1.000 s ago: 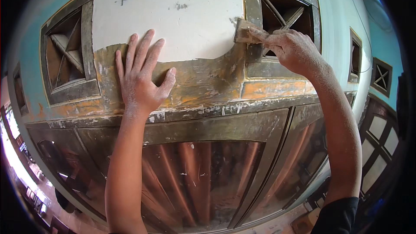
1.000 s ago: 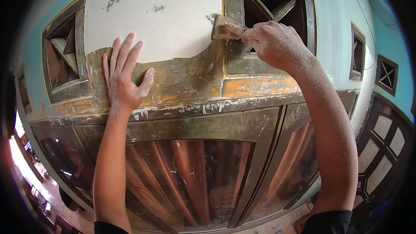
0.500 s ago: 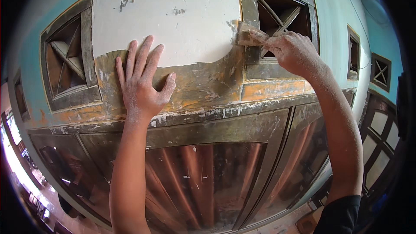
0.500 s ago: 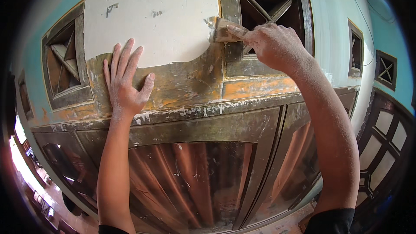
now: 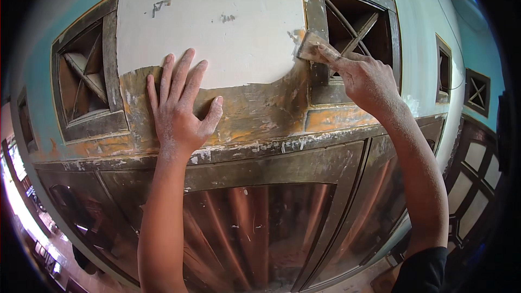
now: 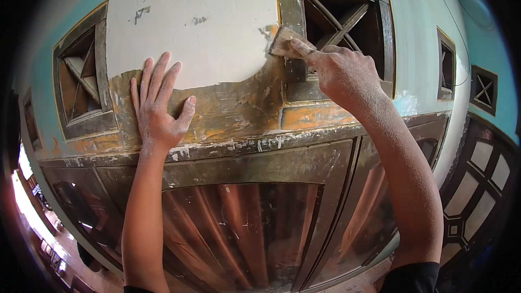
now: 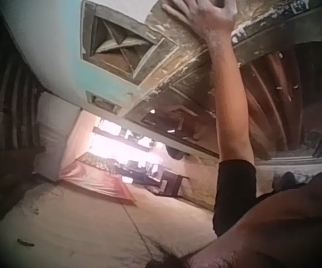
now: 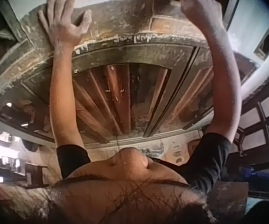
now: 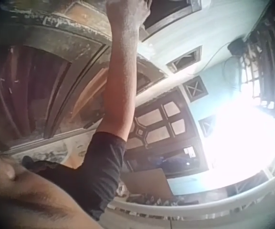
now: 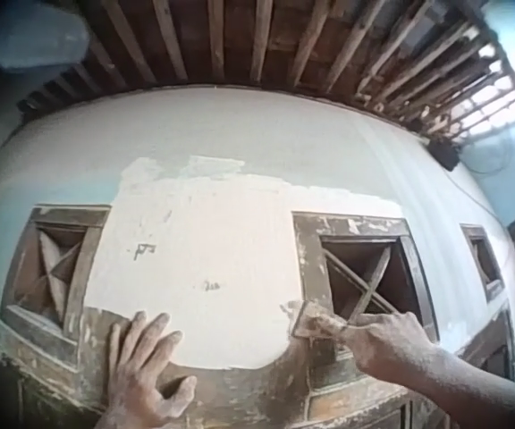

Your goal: The person scrapes and smooths plaster on a wall using a putty knife.

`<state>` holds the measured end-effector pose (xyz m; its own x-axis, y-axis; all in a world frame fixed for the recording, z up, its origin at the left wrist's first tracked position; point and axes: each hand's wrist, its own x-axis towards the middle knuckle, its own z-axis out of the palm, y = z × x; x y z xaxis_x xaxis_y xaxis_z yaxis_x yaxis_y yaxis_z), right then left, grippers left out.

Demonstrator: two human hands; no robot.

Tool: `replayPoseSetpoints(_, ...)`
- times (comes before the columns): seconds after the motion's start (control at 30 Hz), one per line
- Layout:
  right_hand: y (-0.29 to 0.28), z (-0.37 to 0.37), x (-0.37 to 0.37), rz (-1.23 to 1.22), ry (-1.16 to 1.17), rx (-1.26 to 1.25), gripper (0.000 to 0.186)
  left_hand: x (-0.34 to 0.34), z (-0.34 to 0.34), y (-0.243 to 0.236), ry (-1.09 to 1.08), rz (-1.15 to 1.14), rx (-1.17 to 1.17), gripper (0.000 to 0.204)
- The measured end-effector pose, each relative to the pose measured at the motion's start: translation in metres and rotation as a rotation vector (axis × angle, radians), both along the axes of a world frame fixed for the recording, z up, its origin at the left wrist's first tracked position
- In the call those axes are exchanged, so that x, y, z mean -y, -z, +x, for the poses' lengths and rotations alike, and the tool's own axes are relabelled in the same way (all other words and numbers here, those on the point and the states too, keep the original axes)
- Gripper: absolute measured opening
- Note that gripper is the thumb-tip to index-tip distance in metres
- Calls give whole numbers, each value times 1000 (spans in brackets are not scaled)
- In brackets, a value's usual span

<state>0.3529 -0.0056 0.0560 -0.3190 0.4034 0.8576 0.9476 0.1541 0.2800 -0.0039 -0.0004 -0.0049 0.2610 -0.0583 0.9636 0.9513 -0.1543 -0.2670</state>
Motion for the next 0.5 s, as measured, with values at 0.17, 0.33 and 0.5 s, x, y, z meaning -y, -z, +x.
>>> replayPoseSetpoints(0.17,0,-3,-1,-8,21,-9,51,0,1,-1,4,5,-5,64)
replayPoseSetpoints(0.33,-2,-3,-1,12,-35,-40,38,-1,0,-2,14,12,-9,64)
replayPoseSetpoints(0.5,-1,-4,-1,13,-65,-57,32,0,-1,-1,10,2,2,65)
